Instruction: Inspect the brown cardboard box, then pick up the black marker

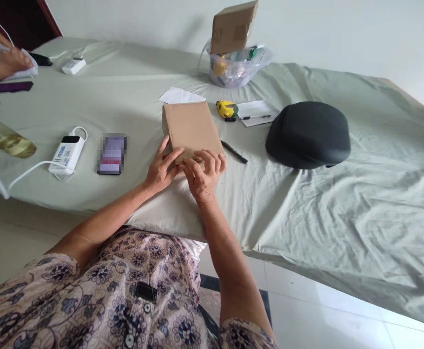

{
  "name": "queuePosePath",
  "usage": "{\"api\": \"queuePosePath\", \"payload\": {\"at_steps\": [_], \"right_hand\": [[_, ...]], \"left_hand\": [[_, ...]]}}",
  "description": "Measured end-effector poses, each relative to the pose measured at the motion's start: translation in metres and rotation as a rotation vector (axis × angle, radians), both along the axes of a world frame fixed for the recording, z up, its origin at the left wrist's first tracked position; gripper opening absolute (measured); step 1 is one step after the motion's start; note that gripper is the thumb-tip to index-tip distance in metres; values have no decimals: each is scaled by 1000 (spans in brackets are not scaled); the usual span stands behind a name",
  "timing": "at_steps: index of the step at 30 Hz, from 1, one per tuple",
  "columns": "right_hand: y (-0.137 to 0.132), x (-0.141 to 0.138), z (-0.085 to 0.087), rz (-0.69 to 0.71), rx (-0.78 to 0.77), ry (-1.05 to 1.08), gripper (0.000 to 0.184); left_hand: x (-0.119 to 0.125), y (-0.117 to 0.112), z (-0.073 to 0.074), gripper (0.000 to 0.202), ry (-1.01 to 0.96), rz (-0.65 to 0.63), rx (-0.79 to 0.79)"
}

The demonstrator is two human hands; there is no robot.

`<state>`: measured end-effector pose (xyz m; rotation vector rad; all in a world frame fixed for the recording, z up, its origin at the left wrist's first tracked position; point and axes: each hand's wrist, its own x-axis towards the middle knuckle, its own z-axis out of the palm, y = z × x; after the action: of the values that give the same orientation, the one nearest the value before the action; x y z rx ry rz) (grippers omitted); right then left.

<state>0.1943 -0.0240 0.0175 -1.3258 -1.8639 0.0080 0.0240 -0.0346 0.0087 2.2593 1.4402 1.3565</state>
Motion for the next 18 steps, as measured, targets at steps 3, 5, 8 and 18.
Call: {"api": "queuePosePath", "payload": {"at_steps": [3, 5, 8, 18], "right_hand": [[7, 11, -5, -37, 38, 40, 24], [12, 20, -8, -89, 68, 87, 30], [18, 34, -10, -160, 111, 211, 37], [35, 31, -20, -10, -18, 635, 53]], "left_hand": [[0, 2, 0, 48, 0, 38, -18], [-1, 3, -1, 48, 0, 58, -37], [-3, 4, 0, 53, -2, 62, -51], [-13, 7, 4, 66, -49, 80, -92]]}}
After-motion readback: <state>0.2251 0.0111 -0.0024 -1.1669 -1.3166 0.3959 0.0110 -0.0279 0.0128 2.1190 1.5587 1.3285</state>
